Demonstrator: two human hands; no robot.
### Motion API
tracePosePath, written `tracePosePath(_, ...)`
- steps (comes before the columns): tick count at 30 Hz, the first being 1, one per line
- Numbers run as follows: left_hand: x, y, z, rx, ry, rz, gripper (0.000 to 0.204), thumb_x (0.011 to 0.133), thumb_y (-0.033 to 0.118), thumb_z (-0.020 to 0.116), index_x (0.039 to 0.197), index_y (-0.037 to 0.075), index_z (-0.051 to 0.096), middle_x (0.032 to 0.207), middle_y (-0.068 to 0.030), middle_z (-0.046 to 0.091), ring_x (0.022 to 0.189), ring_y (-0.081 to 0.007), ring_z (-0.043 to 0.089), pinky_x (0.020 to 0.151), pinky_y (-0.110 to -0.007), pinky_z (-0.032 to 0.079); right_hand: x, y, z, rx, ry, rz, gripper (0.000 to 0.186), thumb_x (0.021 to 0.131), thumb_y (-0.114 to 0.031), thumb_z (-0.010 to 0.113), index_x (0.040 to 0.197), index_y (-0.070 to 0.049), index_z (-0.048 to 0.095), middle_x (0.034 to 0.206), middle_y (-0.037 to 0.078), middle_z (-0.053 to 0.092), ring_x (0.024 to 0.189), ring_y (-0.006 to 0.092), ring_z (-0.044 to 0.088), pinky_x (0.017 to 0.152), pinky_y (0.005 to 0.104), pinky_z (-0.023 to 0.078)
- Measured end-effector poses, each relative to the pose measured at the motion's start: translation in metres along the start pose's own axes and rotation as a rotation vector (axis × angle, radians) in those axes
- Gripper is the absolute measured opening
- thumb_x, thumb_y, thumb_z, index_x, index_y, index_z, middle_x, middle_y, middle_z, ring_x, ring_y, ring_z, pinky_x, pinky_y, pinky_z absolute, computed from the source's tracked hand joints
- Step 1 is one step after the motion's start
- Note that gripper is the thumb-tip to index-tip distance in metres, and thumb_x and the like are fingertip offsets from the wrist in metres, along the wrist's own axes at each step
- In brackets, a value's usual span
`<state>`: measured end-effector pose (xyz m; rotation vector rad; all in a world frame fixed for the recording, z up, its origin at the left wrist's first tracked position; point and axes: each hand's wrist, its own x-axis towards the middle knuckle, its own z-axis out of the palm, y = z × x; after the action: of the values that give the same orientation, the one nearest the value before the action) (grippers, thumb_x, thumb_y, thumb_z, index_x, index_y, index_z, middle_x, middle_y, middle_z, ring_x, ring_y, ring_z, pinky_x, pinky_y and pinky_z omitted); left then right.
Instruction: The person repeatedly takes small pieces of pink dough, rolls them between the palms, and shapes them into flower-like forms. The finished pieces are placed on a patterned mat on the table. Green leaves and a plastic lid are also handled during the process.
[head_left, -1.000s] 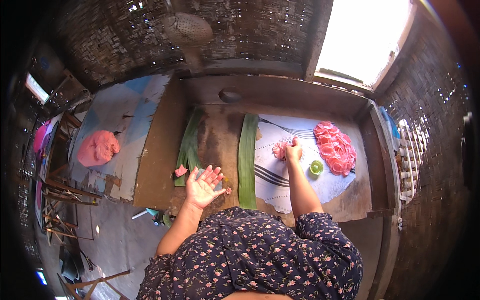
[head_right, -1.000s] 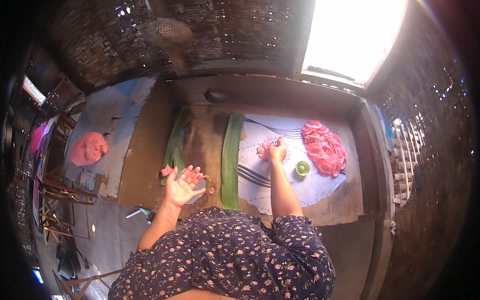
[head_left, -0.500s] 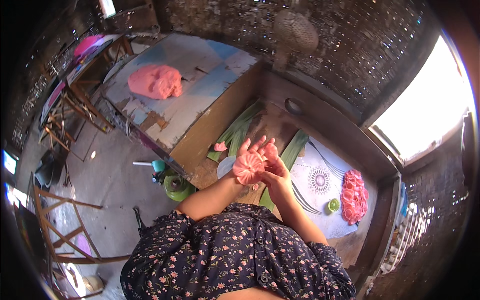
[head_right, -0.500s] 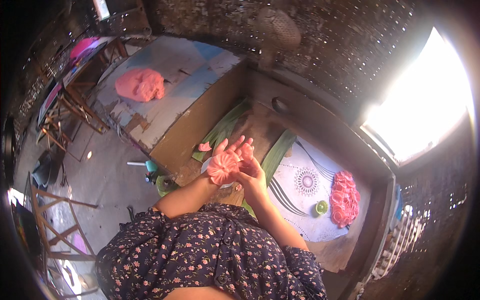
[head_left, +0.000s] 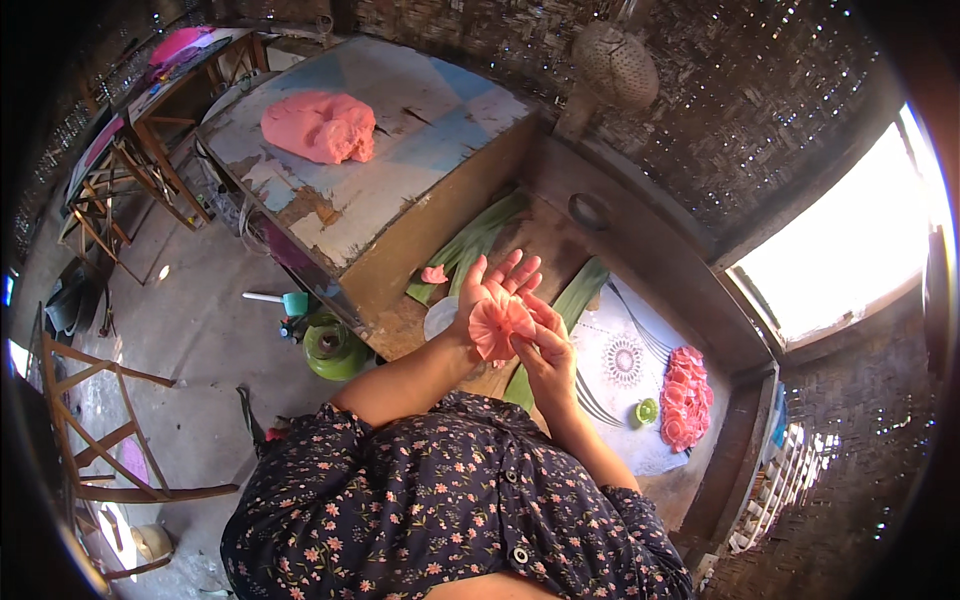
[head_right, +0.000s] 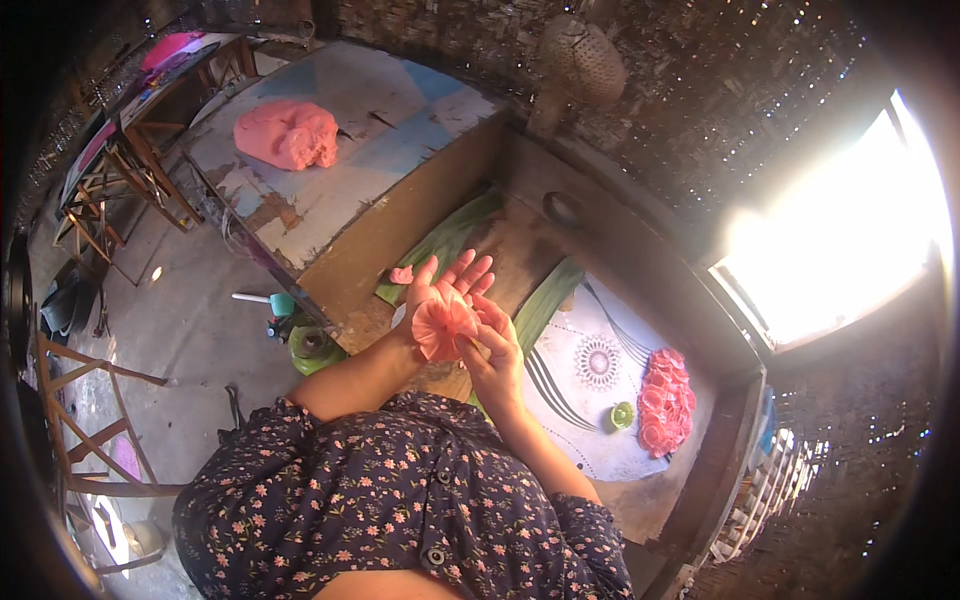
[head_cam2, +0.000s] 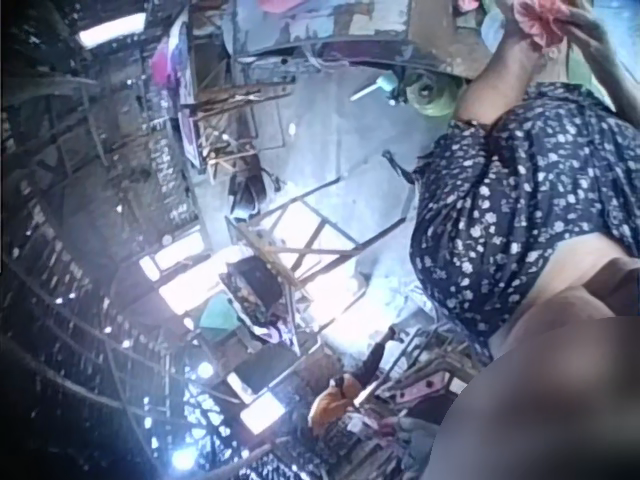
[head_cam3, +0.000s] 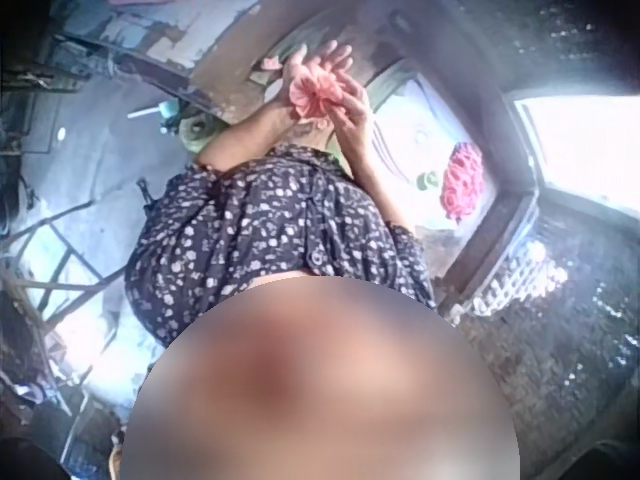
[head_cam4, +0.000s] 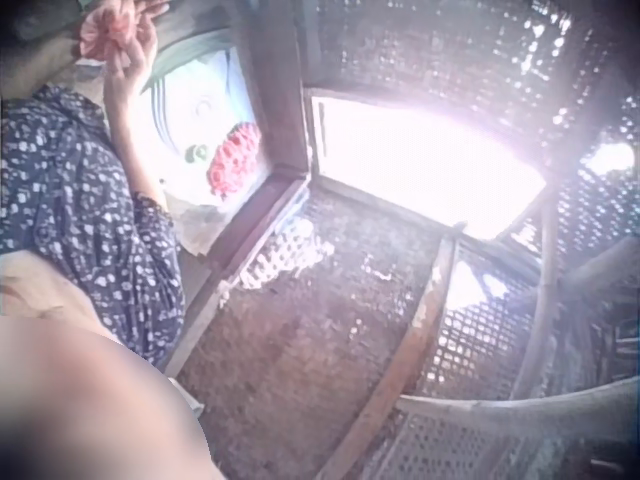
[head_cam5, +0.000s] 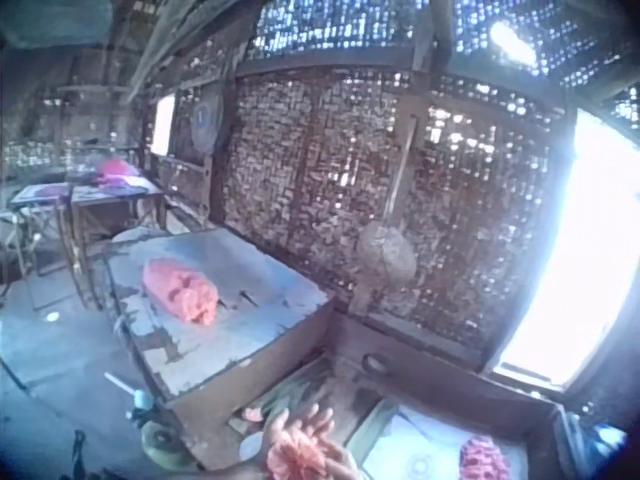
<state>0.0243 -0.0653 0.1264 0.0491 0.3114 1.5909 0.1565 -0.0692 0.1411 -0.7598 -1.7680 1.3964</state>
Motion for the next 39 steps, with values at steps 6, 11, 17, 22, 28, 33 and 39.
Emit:
tracePosePath(6, -0.001, 0.000, 0.008, 0.082, 0.065, 0.015, 0.056, 0.091, 0.052, 0.025, 0.132, 0.014, 0.034, 0.135, -0.0052, 0.039, 0.124, -0.0196, 0.033, 0.105, -0.047, 0.021, -0.001, -0.001, -0.002, -0.342, -0.025, -0.202, 0.028, 0.076, -0.003, 0.064, 0.104, -0.005, 0.066, 0.130, 0.012, 0.045, 0.112, 0.0226, 0.047, 0.095, 0.0339, 0.038)
tracePosePath(11, 0.000, 0.000, 0.006, 0.037, 0.029, -0.016, 0.056, 0.091, 0.053, 0.025, 0.130, 0.015, 0.035, 0.134, -0.0057, 0.041, 0.125, -0.0204, 0.032, 0.107, -0.048, 0.015, -0.001, -0.011, -0.002, -0.430, -0.071, -0.234, 0.030, 0.073, -0.011, 0.068, 0.102, -0.004, 0.066, 0.133, 0.017, 0.041, 0.119, 0.0288, 0.042, 0.097, 0.0392, 0.036)
tracePosePath(17, 0.001, 0.001, 0.004, 0.064, -0.018, 0.025, 0.056, 0.089, 0.053, 0.032, 0.130, 0.014, 0.034, 0.133, -0.0069, 0.040, 0.121, -0.0216, 0.035, 0.104, -0.046, 0.024, -0.007, -0.029, 0.004, -0.824, -0.133, -0.551, 0.043, 0.071, -0.031, 0.070, 0.102, -0.002, 0.064, 0.139, 0.020, 0.032, 0.128, 0.0402, 0.027, 0.101, 0.0486, 0.027)
tracePosePath(22, 0.002, 0.002, 0.006, -0.017, -0.029, 0.049, 0.059, 0.089, 0.053, 0.034, 0.133, 0.014, 0.029, 0.136, -0.0073, 0.034, 0.122, -0.0224, 0.034, 0.104, -0.046, 0.025, 0.005, -0.038, -0.008, -0.287, -0.336, -0.221, 0.063, 0.074, -0.050, 0.062, 0.113, -0.002, 0.060, 0.146, 0.019, 0.016, 0.135, 0.0386, 0.013, 0.106, 0.0528, 0.017)
tracePosePath(28, 0.001, 0.006, 0.008, -0.039, -0.183, 0.061, 0.058, 0.090, 0.052, 0.030, 0.137, 0.018, 0.026, 0.139, -0.0048, 0.031, 0.127, -0.0220, 0.028, 0.107, -0.054, 0.013, 0.003, -0.038, -0.016, -0.714, -0.241, -0.426, 0.071, 0.076, -0.063, 0.053, 0.117, -0.004, 0.059, 0.147, 0.020, 0.012, 0.134, 0.0449, 0.007, 0.105, 0.0568, 0.013)
tracePosePath(33, -0.001, 0.003, 0.009, 0.075, -0.038, 0.128, 0.059, 0.088, 0.053, 0.034, 0.134, 0.017, 0.030, 0.136, -0.0042, 0.034, 0.125, -0.0207, 0.030, 0.105, -0.053, 0.015, -0.004, -0.029, -0.014, -0.876, -0.339, -0.417, 0.076, 0.075, -0.068, 0.048, 0.113, -0.003, 0.061, 0.148, 0.015, 0.017, 0.135, 0.0399, 0.010, 0.107, 0.0523, 0.012)
tracePosePath(39, 0.004, -0.002, 0.011, 0.095, 0.127, 0.175, 0.052, 0.089, 0.049, 0.032, 0.126, 0.014, 0.039, 0.129, -0.0028, 0.042, 0.116, -0.0187, 0.040, 0.099, -0.048, 0.022, 0.009, -0.010, -0.028, 0.150, -0.242, 0.024, 0.081, 0.087, -0.066, 0.018, 0.113, -0.004, 0.062, 0.149, 0.012, 0.013, 0.138, 0.0311, 0.007, 0.109, 0.0482, 0.010)
